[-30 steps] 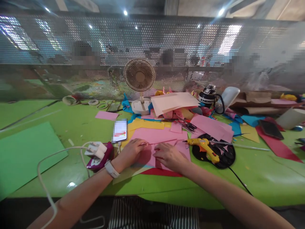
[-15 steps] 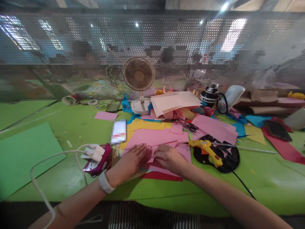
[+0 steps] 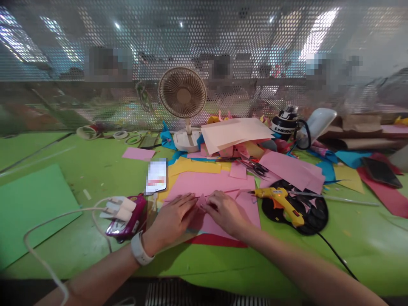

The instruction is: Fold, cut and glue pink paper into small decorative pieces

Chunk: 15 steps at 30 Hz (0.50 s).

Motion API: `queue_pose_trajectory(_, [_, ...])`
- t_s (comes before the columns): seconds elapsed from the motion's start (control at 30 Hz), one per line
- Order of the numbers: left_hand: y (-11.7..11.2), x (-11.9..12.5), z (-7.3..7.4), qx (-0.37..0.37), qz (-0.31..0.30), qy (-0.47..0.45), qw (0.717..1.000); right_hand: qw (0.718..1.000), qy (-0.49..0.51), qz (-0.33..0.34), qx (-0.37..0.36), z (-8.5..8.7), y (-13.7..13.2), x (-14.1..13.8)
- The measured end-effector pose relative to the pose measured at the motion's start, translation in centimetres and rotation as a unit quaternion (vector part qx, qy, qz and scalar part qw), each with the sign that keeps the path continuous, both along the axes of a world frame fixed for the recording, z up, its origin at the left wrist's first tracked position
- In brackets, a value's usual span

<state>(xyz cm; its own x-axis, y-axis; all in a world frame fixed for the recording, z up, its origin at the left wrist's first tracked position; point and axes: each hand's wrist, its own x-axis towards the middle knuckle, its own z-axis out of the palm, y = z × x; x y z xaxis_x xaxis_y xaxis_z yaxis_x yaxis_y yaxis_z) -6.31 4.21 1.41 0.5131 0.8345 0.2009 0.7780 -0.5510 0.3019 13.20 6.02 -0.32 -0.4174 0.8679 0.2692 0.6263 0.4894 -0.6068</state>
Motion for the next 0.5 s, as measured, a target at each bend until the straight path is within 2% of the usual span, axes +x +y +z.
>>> queue_pose_trajectory(0.13, [0.0,0.16,0.26,0.017,-0.013,-0.04,0.999,1.0,-0.004,-0.011,-0.003,-0.12,0.05,0.04])
queue_pose_trajectory(0.37, [0.44,0.26,-0.31,-0.06,-0.008,-0.174,0.983,1.0,0.013,0.0,-0.02,-0.58,0.44,0.31])
queue_pose_trajectory(0.5, [0.35,0.29,-0.23,-0.024,-0.012,-0.147,0.989,0.999,0.025,-0.002,-0.025,-0.76,0.39,0.28])
